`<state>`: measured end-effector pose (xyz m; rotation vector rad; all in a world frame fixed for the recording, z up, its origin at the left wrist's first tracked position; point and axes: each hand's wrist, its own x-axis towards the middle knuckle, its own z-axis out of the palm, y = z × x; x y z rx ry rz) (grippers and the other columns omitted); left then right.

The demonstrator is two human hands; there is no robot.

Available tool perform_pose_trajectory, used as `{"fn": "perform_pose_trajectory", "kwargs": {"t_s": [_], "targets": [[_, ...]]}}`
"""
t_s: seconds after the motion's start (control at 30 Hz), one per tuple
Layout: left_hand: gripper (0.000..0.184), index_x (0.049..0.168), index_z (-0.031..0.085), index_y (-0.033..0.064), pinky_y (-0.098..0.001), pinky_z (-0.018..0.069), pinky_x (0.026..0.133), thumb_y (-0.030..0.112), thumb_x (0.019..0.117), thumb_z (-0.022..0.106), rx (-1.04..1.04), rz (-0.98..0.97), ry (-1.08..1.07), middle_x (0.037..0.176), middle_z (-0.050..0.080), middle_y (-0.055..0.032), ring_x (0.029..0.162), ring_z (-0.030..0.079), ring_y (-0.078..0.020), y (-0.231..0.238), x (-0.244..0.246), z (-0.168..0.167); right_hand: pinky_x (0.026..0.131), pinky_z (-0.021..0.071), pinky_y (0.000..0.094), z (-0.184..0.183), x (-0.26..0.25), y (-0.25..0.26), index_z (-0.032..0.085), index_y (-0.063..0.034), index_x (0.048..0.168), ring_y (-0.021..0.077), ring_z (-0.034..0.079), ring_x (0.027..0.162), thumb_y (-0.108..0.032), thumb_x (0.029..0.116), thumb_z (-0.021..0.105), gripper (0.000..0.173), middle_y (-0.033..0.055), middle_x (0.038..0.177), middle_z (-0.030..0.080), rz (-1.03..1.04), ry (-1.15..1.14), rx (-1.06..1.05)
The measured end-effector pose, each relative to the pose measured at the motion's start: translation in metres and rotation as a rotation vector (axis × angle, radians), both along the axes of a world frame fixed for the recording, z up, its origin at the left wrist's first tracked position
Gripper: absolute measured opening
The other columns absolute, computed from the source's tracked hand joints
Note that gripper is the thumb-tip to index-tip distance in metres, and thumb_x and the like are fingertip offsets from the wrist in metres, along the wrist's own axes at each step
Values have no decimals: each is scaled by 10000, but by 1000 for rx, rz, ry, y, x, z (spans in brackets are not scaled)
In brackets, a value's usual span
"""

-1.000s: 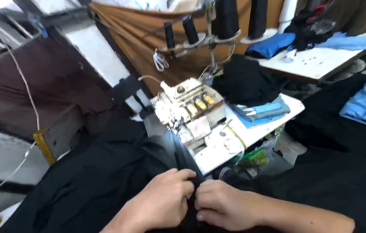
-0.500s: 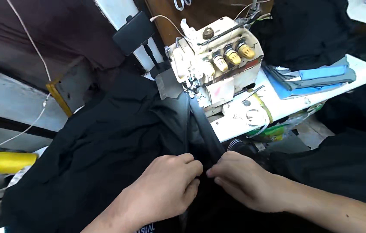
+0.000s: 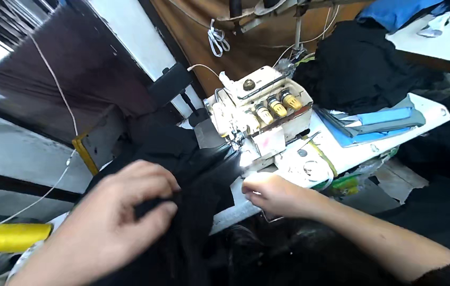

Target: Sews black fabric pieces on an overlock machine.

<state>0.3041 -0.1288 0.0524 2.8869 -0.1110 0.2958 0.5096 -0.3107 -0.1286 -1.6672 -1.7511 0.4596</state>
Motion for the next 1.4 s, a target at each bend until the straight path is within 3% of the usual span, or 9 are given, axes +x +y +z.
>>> {"fn": "perform_pose_trajectory", "kwargs": {"t_s": [0.07,0.23,0.33,0.47,0.63,0.83,1.03,1.2,1.4], "targets": [[207,739,669,269,-258,570,912,380,905,613,-164,12,-68,921,711,150,1012,673,-20,13,18,12,911,471,651,23,4,42,630,54,1257,485,639,1064,-174,1067,511,320,301,1084,663,159,-100,-400],[172,746,681,241,-330,556,985,340,886,673,-487,-113,-86,922,724,97,1010,694,-99,14,43,12,1096,376,617,51,-13,96,557,89,1375,462,532,1311,-148,1069,468,397,322,1350,585,21,83,-190],[214,796,661,251,-321,517,1046,396,950,625,-394,-104,-87,940,710,127,1102,665,-68,39,19,3,900,556,512,-19,-20,95,728,39,1055,358,722,968,-134,1018,545,254,209,971,737,-27,-12,469],[288,776,584,181,-326,421,1150,362,999,583,-331,-157,-73,947,697,84,1206,616,-75,47,-6,-13,774,512,316,-40,-7,77,686,-63,877,190,651,802,-204,1018,549,242,78,789,668,-185,-15,898],[298,740,552,115,-359,354,1194,289,981,544,-127,-197,-44,894,687,-8,1188,621,-118,16,-7,-14,791,494,276,6,-14,68,672,-70,953,187,628,851,-234,1037,560,215,86,861,659,-159,-132,975],[266,704,565,135,-385,331,1198,271,932,546,18,-184,-47,846,674,-8,1153,631,-142,1,-9,-18,774,466,280,26,-38,69,687,-64,991,185,606,827,-231,1049,530,236,70,829,647,-36,-134,998],[259,708,612,152,-461,354,1170,274,924,535,205,-135,-54,865,695,-16,1174,638,-208,-9,-11,-20,774,441,293,26,-42,59,584,-107,880,197,559,810,-233,1050,517,222,62,809,568,-82,-176,1018],[267,698,583,155,-429,374,1150,279,930,537,204,-125,-85,860,698,-16,1155,641,-212,-6,-10,-19,842,447,323,27,-44,51,573,-129,905,204,588,864,-225,1059,480,204,41,842,611,-50,-211,993],[286,714,556,128,-358,366,1176,273,959,528,34,-170,-98,857,682,-15,1174,629,-158,4,-8,-19,780,549,458,-13,9,57,738,-97,925,293,693,898,-229,993,551,239,120,936,710,-230,-281,758]]}}
